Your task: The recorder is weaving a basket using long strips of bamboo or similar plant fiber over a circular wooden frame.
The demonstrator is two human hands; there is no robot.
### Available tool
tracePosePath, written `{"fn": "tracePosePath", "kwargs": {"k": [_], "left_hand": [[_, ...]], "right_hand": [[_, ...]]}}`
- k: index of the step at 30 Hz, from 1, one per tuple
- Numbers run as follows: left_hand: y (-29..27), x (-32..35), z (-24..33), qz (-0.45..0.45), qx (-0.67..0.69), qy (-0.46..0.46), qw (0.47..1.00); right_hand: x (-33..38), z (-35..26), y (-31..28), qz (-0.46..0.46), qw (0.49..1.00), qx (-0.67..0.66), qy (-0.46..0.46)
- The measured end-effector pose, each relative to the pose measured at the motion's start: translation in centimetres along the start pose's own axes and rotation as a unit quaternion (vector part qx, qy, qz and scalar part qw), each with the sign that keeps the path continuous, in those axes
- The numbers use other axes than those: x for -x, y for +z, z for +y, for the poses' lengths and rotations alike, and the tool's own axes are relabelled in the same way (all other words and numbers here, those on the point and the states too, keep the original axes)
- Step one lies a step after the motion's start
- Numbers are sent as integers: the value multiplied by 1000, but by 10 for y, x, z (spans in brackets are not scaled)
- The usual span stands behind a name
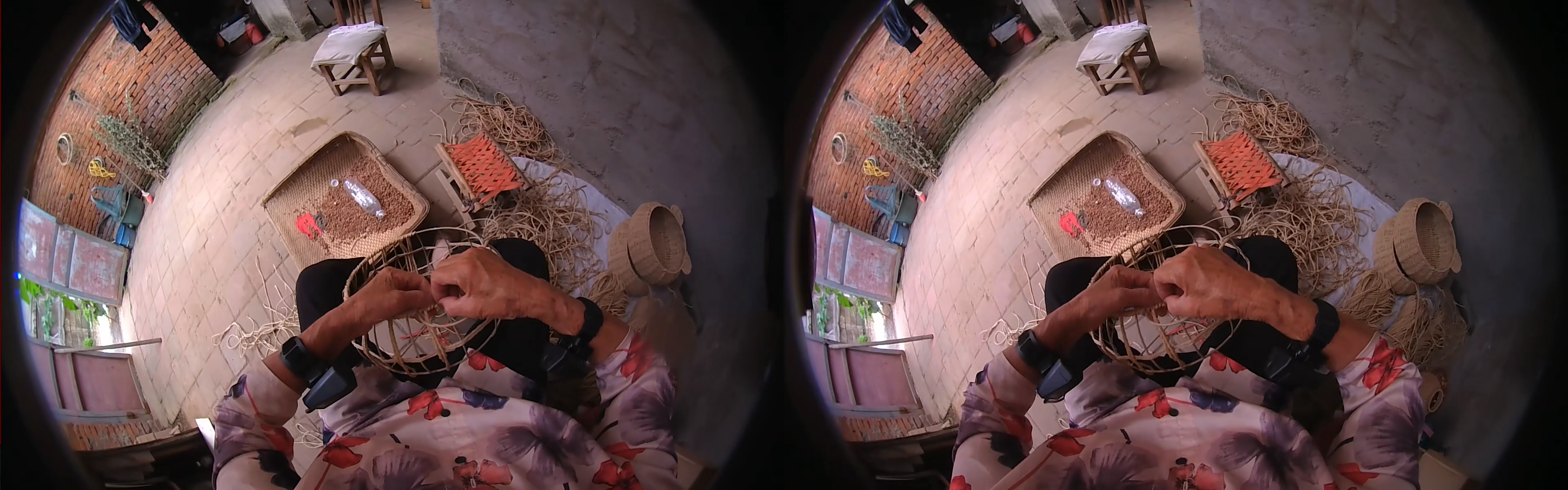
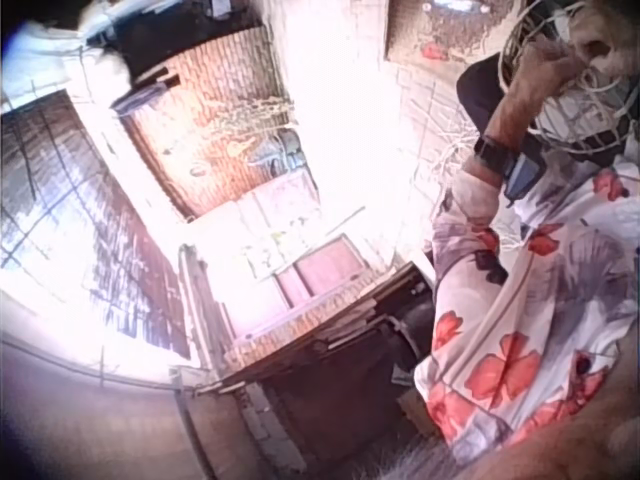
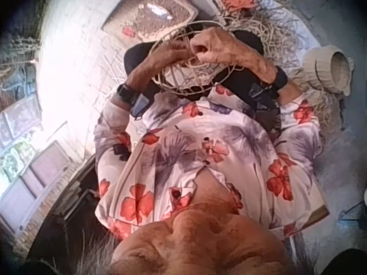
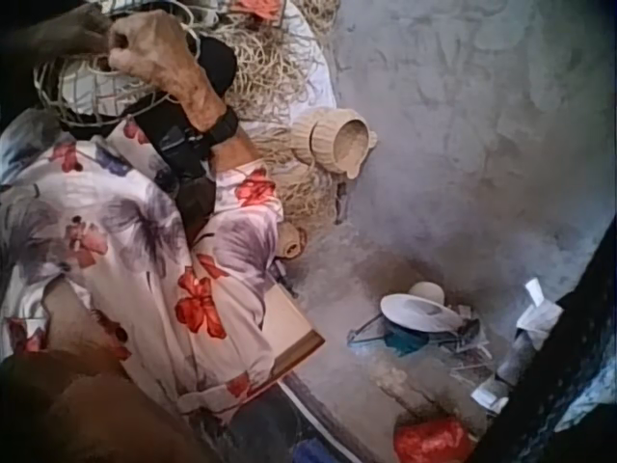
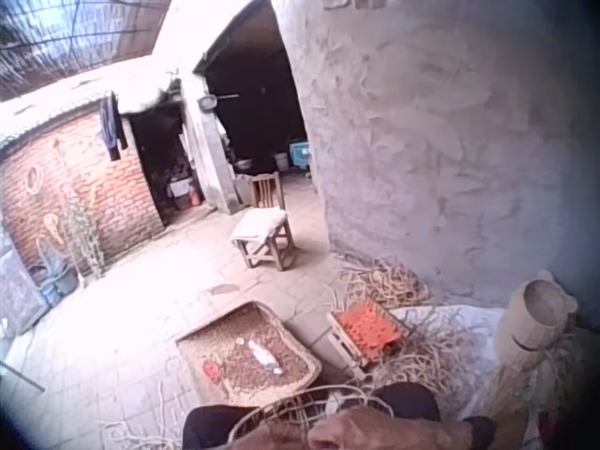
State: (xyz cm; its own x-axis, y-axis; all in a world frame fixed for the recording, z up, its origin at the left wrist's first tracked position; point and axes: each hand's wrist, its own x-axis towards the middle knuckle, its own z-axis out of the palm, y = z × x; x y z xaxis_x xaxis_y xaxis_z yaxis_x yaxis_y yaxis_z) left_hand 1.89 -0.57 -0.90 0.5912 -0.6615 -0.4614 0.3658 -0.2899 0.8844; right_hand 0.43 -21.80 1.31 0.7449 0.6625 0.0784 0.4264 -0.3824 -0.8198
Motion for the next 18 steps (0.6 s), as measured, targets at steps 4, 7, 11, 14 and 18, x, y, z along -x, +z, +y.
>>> {"fn": "tracePosePath", "kwargs": {"k": [4,7,11,14,18], "left_hand": [[-2,-1,-5,-21,-44,11,999],[-1,0,1,-42,-62,10,997],[2,3,13,-67,-56,9,996],[-2,5,10,-75,-52,3,996],[-5,-1,6,-106,-40,-5,994]], "right_hand": [[1,3,-1,-1,1000,3,14],[2,4,0,1,1000,-8,25],[6,6,5,171,982,46,-62],[32,-6,3,271,950,113,-107],[74,0,27,249,949,134,-137]]}}
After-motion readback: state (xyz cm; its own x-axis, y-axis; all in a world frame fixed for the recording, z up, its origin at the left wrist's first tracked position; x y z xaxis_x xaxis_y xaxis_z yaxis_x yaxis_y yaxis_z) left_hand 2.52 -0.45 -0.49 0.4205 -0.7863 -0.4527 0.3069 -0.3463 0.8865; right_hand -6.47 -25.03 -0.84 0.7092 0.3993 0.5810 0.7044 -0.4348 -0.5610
